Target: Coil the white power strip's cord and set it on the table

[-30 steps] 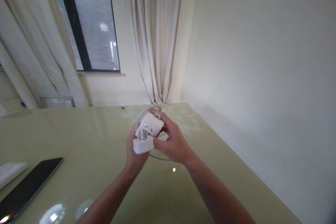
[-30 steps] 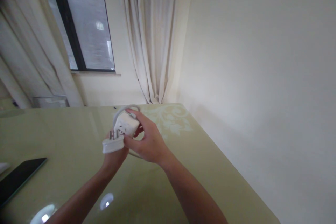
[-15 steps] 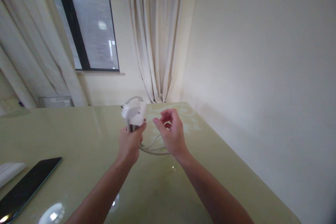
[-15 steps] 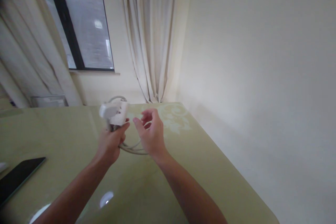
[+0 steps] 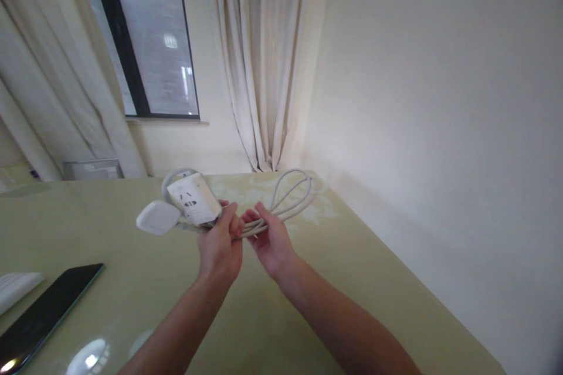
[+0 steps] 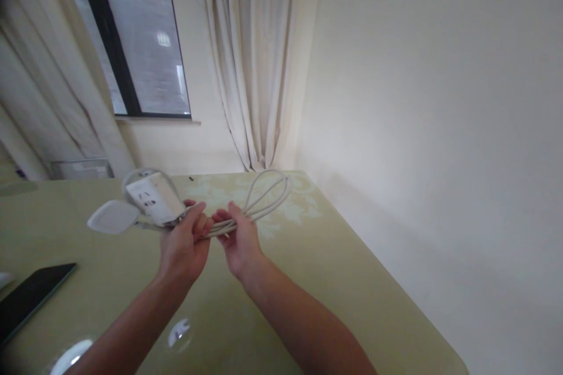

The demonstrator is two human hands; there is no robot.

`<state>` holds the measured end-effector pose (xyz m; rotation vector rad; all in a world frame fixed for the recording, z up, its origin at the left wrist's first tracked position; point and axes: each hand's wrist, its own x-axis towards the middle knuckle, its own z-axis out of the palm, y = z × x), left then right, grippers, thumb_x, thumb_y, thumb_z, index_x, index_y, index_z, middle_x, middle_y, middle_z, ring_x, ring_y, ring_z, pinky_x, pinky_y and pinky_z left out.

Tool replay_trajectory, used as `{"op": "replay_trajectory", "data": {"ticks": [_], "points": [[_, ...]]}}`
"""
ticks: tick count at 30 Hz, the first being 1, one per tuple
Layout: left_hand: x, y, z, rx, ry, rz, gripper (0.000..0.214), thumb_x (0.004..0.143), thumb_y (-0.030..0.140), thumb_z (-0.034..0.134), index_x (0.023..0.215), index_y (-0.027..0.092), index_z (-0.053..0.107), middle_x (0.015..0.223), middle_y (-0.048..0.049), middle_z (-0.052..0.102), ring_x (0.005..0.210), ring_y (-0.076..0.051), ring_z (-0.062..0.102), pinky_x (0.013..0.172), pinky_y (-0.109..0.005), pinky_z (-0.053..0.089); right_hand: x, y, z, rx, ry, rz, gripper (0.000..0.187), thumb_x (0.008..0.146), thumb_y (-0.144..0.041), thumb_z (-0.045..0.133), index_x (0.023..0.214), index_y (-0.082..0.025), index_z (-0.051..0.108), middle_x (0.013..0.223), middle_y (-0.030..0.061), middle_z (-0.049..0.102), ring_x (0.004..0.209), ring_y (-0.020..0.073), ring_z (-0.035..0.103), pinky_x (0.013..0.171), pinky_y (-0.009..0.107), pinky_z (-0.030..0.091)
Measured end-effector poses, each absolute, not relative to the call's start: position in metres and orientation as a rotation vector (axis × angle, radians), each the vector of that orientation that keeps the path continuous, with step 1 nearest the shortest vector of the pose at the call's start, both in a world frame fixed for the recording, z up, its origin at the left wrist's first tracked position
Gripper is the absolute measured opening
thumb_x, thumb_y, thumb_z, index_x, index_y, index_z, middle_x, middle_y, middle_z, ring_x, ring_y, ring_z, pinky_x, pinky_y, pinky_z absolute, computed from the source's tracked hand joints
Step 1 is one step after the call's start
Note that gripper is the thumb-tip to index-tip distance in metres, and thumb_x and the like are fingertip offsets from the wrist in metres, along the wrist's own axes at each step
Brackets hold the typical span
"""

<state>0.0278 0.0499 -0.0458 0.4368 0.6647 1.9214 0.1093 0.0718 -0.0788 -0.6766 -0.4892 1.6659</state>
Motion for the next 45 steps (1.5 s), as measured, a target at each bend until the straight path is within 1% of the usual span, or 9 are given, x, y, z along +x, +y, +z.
{"op": "replay_trajectory", "data": {"ticks": [5,9,12,15,19,25,31,38,45], "points": [[0.038,0.050,-0.058,0.383,0.670,1.777,0.043,0.056,0.010,0.088,0.087,0.018,0.059,0.047,0.0170,0.031,0.040,-0.001,0.023,0.045,-0.018,0.025,0.145,0.091,-0.058,-0.620,-0.420,1.453,0.033,0.068,-0.025,0.086,0.081,-0.021,0.057,0.064,-0.0072,0.053,0.046,0.0061,0.042,0.042,0.018,0.039],[0.035,0.052,-0.062,0.385,0.675,1.675,0.040,0.057,0.010,0.087,0.084,0.017,0.059,0.049,0.0168,0.029,0.039,0.000,0.021,0.043,-0.017,0.023,0.158,0.092,-0.048,-0.589,-0.554,1.407,0.035,0.067,-0.030,0.084,0.090,-0.021,0.060,0.072,-0.0059,0.058,0.047,0.0043,0.040,0.040,0.017,0.033],[0.033,0.054,-0.063,0.441,0.714,1.642,0.040,0.055,0.012,0.088,0.082,0.017,0.059,0.050,0.0159,0.031,0.039,0.000,0.022,0.041,-0.017,0.021,0.157,0.088,-0.047,-0.626,-0.731,1.365,0.039,0.069,-0.037,0.086,0.092,-0.021,0.060,0.063,-0.0102,0.049,0.043,0.0031,0.034,0.039,0.017,0.029],[0.031,0.055,-0.062,0.495,0.781,1.618,0.041,0.052,0.013,0.088,0.080,0.017,0.058,0.052,0.0147,0.035,0.039,0.000,0.024,0.039,-0.017,0.020,0.154,0.082,-0.050,-0.723,-0.940,1.303,0.038,0.072,-0.043,0.086,0.089,-0.022,0.059,0.050,-0.0141,0.037,0.040,0.0049,0.033,0.037,0.016,0.032],[0.029,0.055,-0.057,0.585,0.839,1.648,0.042,0.050,0.014,0.087,0.072,0.019,0.052,0.053,0.0139,0.038,0.039,0.000,0.023,0.038,-0.018,0.018,0.152,0.080,-0.055,-0.806,-1.135,1.214,0.038,0.079,-0.052,0.079,0.083,-0.024,0.054,0.044,-0.0141,0.039,0.036,0.0072,0.034,0.035,0.019,0.040],[0.032,0.051,-0.058,0.730,0.975,1.635,0.042,0.055,0.020,0.088,0.069,0.021,0.048,0.051,0.0133,0.036,0.038,-0.002,0.028,0.038,-0.019,0.020,0.152,0.087,-0.064,-0.873,-1.234,1.220,0.037,0.082,-0.053,0.074,0.080,-0.024,0.051,0.040,-0.0139,0.040,0.032,0.0070,0.031,0.032,0.019,0.038],[0.029,0.059,-0.065,0.501,0.824,1.555,0.039,0.061,0.003,0.083,0.073,0.019,0.049,0.053,0.0140,0.036,0.037,0.000,0.025,0.036,-0.016,0.021,0.153,0.085,-0.062,-0.860,-1.155,1.274,0.043,0.079,-0.055,0.079,0.077,-0.024,0.048,0.042,-0.0149,0.035,0.034,0.0060,0.028,0.032,0.018,0.034],[0.017,0.083,-0.085,0.419,0.915,1.482,0.034,0.082,-0.002,0.064,0.071,0.020,0.041,0.053,0.0118,0.037,0.038,-0.001,0.036,0.043,-0.011,0.038,0.161,0.103,-0.070,-0.804,-0.826,1.387,0.050,0.060,-0.043,0.095,0.079,-0.022,0.054,0.053,-0.0123,0.045,0.043,0.0062,0.042,0.044,0.020,0.047],[0.021,0.090,-0.114,0.699,1.174,1.360,0.028,0.078,0.008,0.074,0.066,0.019,0.051,0.049,0.0082,0.047,0.043,-0.006,0.048,0.064,-0.023,0.060,0.180,0.137,-0.105,-1.115,-0.862,1.225,0.037,0.082,-0.047,0.076,0.074,-0.022,0.050,0.059,-0.0063,0.051,0.043,0.0072,0.046,0.042,0.021,0.046]]}}
